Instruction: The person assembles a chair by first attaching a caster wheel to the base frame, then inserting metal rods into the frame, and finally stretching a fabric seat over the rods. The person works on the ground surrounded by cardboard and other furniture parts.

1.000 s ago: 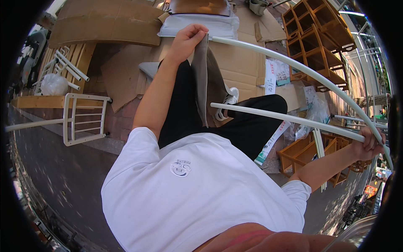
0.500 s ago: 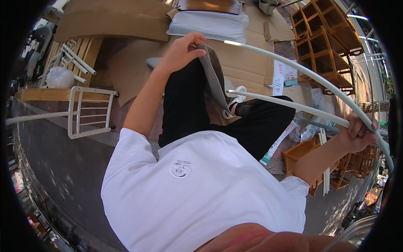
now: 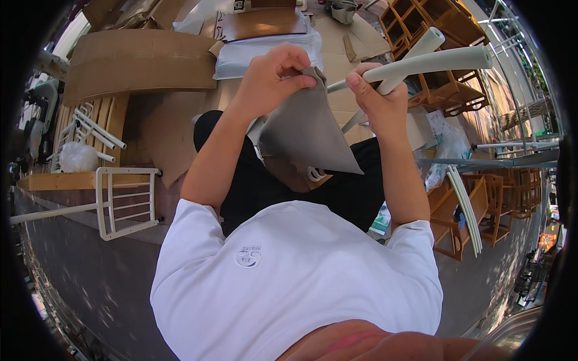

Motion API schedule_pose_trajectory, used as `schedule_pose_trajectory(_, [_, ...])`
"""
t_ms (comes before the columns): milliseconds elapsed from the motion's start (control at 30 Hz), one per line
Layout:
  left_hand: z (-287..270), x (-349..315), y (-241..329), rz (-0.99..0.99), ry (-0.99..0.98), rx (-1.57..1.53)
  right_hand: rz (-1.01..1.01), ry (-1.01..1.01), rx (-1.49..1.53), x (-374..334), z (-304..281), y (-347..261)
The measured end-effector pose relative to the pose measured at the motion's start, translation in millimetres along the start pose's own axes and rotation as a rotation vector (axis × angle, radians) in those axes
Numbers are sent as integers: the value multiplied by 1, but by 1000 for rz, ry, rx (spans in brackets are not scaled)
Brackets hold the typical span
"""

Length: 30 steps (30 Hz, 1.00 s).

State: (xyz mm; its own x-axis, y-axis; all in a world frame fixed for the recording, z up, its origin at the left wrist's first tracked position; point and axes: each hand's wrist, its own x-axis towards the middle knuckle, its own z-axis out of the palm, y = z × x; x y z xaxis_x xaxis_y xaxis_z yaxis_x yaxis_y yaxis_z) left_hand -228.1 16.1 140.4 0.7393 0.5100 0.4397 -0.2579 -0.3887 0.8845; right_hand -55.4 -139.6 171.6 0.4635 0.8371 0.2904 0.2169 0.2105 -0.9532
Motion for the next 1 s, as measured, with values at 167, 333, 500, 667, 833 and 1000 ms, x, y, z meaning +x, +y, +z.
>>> schedule_pose_trajectory(167, [3,8,15,108,-9,182,65,-87,-106,6,14,-6])
schedule_pose_trajectory(333, [6,10,29,355,-14,321,143,-79,-138,8,11,-8])
schedule_pose_trajectory(500, [4,8,32,383,-65,330,140,-84,-138,10,11,-4])
schedule_pose_trajectory(667, [0,8,32,451,-97,416,149,-183,-103,10,8,-4])
schedule_pose_trajectory(833, [-8,6,58,500,-247,956,76,-99,-162,8,16,4])
schedule_pose_trajectory(1000, [-7,0,81,405,-400,1222,-89,-44,-314,2,35,10])
